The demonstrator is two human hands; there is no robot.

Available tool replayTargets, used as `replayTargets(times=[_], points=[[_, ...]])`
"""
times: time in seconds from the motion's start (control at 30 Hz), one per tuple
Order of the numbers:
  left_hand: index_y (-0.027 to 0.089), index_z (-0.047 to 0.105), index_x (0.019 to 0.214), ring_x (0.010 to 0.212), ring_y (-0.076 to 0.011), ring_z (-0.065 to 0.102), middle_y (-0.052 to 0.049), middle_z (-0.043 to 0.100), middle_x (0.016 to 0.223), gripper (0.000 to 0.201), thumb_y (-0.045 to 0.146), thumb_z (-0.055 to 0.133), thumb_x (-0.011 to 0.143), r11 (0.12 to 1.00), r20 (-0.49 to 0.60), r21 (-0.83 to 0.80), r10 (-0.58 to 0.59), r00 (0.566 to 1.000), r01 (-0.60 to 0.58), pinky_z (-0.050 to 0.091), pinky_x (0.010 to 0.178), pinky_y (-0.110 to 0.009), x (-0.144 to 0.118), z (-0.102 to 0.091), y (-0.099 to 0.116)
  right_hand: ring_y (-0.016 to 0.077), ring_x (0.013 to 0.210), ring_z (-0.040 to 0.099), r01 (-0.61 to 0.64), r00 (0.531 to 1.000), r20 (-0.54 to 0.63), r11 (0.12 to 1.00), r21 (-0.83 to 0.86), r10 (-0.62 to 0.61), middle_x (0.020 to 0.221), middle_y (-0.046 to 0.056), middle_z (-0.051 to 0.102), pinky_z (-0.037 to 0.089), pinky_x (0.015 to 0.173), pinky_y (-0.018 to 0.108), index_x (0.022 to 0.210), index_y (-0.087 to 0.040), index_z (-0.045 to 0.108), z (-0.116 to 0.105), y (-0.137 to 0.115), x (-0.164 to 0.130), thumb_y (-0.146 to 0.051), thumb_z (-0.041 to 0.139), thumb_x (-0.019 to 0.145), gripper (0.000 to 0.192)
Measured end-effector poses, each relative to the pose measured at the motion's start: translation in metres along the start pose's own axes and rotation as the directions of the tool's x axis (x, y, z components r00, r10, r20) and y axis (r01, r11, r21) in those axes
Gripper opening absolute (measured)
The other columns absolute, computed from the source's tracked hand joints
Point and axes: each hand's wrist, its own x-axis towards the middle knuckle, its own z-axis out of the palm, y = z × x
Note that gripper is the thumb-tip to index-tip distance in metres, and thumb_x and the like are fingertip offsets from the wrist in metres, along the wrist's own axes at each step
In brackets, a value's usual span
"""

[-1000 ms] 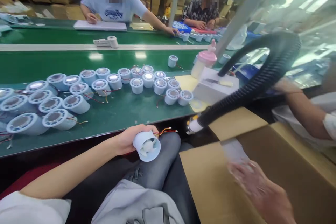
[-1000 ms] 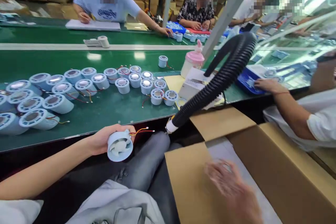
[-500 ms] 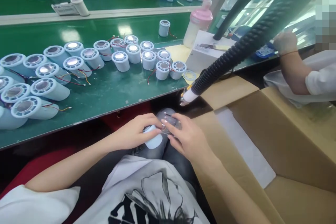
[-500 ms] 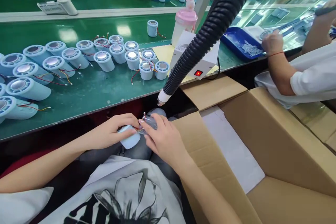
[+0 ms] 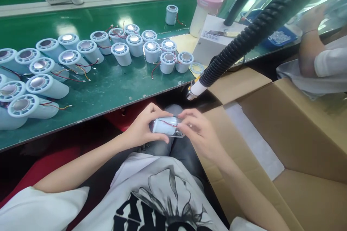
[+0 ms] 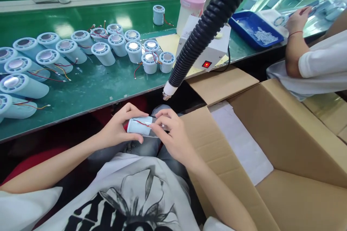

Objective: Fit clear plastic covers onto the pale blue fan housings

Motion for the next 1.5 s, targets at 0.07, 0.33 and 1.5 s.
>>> replayTargets(times=[0.07,0.33,1.5], points=[[0.024,0.064,0.118,0.111,-0.0262,0.052,-0.01,0.051,0.117,0.065,0.048,0.083,0.06,0.999,0.07,0.006,0.037,0.997,-0.037,0.045,0.099,-0.041,0.0,0.001,-0.002,0.0211,0.091,0.062,-0.075,0.996,-0.035,0.995,0.071,0.078,0.098,0.007,0.058,0.055,0.069,0.031,0.062,-0.019,0.063,-0.001,0.002,0.0,-0.035,0.065,0.083,0.027],[0.021,0.049,0.133,0.113,-0.0246,0.06,-0.012,0.056,0.133,0.064,0.03,0.075,0.076,0.875,0.27,-0.405,-0.163,0.949,0.265,0.052,0.095,-0.038,-0.003,0.002,0.007,0.0225,0.09,0.067,-0.227,0.97,0.016,0.875,0.427,0.244,0.098,0.006,0.069,0.059,0.066,0.032,0.058,-0.019,0.065,-0.006,0.009,0.001,-0.044,0.075,0.073,0.031],[0.027,0.042,0.143,0.125,-0.0289,0.054,-0.012,0.05,0.143,0.082,0.021,0.08,0.071,0.949,0.25,-0.315,0.094,0.964,-0.011,0.049,0.1,-0.037,-0.017,-0.013,0.011,0.0195,0.097,0.065,-0.197,0.967,0.223,0.909,0.366,0.12,0.112,0.006,0.065,0.057,0.077,0.029,0.105,-0.024,0.06,-0.01,0.002,-0.018,-0.037,0.069,0.084,0.027]])
